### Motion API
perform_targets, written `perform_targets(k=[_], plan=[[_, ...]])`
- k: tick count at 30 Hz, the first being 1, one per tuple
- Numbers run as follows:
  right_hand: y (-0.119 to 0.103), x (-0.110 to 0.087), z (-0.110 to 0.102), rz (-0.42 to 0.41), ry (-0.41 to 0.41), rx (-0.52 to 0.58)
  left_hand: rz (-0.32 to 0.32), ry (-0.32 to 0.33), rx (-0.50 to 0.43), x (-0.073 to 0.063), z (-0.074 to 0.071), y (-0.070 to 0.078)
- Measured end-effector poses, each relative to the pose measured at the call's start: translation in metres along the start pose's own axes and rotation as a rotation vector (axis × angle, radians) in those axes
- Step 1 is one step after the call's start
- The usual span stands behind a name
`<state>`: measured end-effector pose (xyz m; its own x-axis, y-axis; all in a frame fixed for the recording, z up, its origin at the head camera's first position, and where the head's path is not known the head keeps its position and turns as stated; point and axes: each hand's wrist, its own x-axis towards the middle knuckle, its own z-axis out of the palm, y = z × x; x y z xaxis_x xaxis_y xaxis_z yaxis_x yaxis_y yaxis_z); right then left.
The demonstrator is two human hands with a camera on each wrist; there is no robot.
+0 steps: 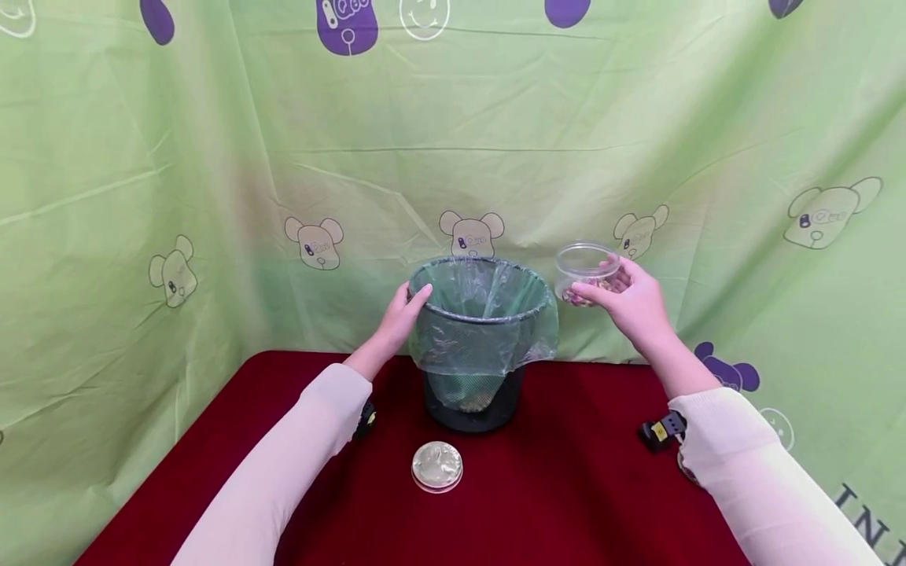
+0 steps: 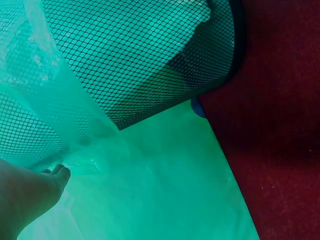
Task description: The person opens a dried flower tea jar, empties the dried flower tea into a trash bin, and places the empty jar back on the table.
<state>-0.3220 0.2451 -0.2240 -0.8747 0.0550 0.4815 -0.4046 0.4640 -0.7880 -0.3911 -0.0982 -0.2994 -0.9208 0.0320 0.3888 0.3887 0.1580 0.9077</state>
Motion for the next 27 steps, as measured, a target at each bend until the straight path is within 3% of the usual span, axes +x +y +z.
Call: perform_targets(k=[7,18,27], plan=[[-0.006,0.011,-0.001,-0.007,-0.016,-0.045,0.011,0.003,-0.007,0.0,0.003,-0.001],[-0.015,0.029,0.001,-0.048,-0.045,-0.138,-0.04,0.002,-0.004,0.0,0.007,-0.004],[-0.023,0.04,0.004,-0.067,-0.053,-0.218,-0.044,0.014,-0.014,0.0,0.008,-0.002]])
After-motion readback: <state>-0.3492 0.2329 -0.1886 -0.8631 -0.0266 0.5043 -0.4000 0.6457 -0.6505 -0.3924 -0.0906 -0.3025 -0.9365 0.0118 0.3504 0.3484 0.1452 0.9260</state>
